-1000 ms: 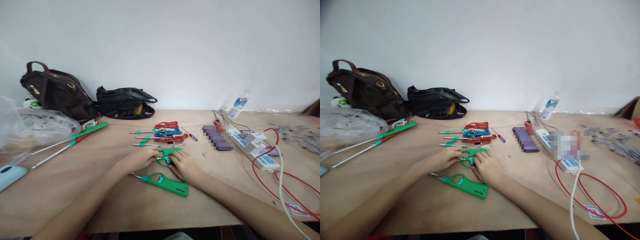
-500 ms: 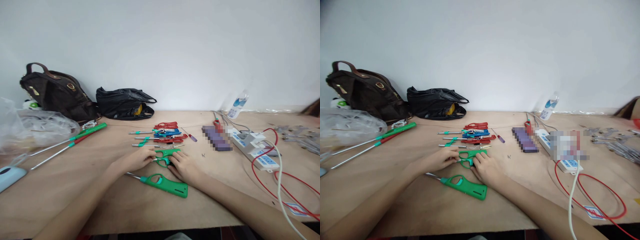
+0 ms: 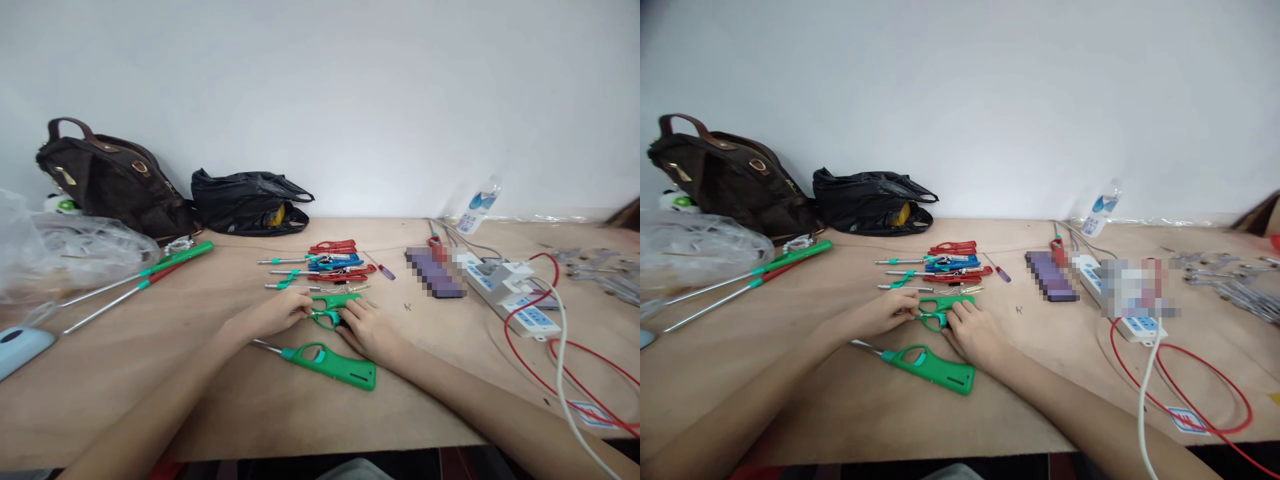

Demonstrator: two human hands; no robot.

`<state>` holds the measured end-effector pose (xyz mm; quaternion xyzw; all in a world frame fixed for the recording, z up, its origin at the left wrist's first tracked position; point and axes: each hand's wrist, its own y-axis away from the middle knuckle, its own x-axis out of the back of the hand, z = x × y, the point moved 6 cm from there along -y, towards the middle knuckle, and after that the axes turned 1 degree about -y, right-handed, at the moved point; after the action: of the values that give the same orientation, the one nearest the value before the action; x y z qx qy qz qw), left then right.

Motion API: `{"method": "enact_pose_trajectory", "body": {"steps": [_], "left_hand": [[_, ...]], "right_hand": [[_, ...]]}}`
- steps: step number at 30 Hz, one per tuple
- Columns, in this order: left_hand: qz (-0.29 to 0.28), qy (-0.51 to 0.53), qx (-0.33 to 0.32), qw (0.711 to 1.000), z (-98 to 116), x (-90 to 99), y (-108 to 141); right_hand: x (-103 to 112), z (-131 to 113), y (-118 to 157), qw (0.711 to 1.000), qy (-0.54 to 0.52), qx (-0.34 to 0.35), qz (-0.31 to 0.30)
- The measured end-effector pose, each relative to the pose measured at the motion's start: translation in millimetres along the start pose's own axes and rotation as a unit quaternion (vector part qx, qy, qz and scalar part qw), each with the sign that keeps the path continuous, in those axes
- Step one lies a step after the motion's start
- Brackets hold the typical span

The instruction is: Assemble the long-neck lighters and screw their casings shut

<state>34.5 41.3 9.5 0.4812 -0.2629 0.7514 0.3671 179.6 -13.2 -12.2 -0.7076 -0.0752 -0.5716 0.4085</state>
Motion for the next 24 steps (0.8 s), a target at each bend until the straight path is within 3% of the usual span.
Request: {"method": "enact_pose_trajectory", "body": {"steps": [8, 14, 20, 22, 24], "left_hand": [[0.029, -0.003, 0.009, 1.000, -3.2, -3.4, 2.1], [0.059, 0.008, 0.036, 0.998, -0.4, -6.1, 0.3], [0.074, -0.010, 0.041, 0.996, 3.9, -7.8, 1.2], [0.074, -0.020, 0.041, 0.996, 4.5, -7.8, 1.5], [0.073, -0.025, 0.039, 0.996, 5.0, -7.5, 1.6]], "right_hand": [[-0.4, 0.4, -1.1, 1.000, 0.004, -0.012, -0.012], [1.7, 5.4, -3.7, 0.996, -0.048, -0.055, -0.055], [9.0, 31.8, -20.1, 0.958, -0.232, -0.125, -0.113], [12.6, 46.0, -28.1, 0.962, -0.218, -0.134, -0.093], [10.8, 53.0, -34.9, 0.977, -0.160, -0.101, -0.103]]}}
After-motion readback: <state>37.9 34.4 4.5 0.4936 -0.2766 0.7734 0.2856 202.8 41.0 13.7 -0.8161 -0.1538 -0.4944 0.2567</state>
